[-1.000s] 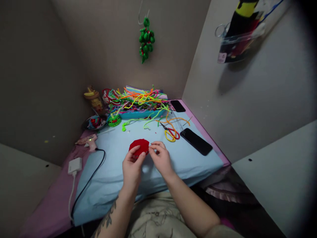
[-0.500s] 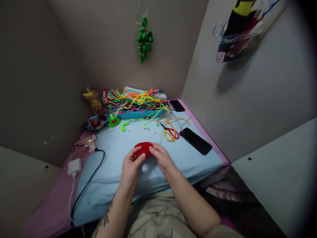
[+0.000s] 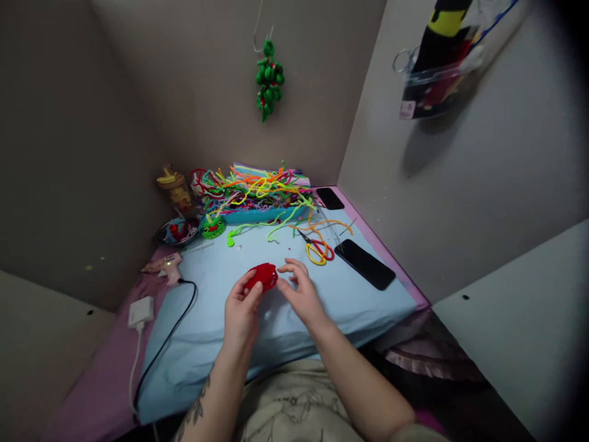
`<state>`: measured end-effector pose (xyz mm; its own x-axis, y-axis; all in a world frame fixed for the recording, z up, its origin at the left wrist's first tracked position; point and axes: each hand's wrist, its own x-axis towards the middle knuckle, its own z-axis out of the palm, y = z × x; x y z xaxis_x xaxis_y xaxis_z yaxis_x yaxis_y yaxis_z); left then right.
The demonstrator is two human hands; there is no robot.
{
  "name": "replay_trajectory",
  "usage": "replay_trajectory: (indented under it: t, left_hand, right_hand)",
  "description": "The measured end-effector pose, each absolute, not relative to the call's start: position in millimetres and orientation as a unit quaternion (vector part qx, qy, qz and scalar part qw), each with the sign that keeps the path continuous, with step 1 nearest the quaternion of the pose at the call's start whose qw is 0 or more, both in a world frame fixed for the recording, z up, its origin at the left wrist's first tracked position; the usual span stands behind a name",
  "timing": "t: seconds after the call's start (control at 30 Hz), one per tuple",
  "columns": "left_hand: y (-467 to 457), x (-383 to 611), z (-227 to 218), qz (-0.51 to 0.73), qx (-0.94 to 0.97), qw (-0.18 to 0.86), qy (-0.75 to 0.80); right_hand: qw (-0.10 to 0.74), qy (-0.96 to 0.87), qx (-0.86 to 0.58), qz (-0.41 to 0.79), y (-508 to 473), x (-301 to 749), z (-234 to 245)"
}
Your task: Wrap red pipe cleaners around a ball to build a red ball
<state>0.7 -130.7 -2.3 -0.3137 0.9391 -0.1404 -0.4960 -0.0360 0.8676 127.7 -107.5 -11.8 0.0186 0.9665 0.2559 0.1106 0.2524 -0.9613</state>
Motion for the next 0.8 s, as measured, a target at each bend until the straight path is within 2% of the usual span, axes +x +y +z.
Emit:
replay_trajectory:
  t: [0.1,0.17,0.4,0.53,0.7,0.8]
  left_hand:
    - [-129.7,0.3,-2.8,0.681,0.235,0.538,0.438]
    - [-130.1,1.2,-2.6,0.681,0.229,0.542,0.435]
    - [-134.4,3.7,2.3,0.674,0.234,0.533,0.455]
    - [-134.9,4.6,0.3,0.682,0.222,0.529,0.453]
    - [-136.3,7.3,-3.7,0.684,0.212,0.547,0.433]
    - [-136.5,5.8,-1.8,0.685,0.201,0.564,0.415]
  right_hand:
    - [0.52,-0.69,-0.442,0.243,-115.5,127.0,-2.6]
    - [0.497,-0.734,-0.424,0.184,-118.7,124.5,0.8]
    - [0.508,-0.735,-0.421,0.154,-120.4,123.1,2.3]
    - [0.555,-0.676,-0.43,0.225,-115.0,127.5,-0.6]
    - [0.595,-0.482,-0.415,0.492,-97.6,124.7,-15.9]
    - [0.587,-0.448,-0.39,0.55,-94.8,124.3,-19.8]
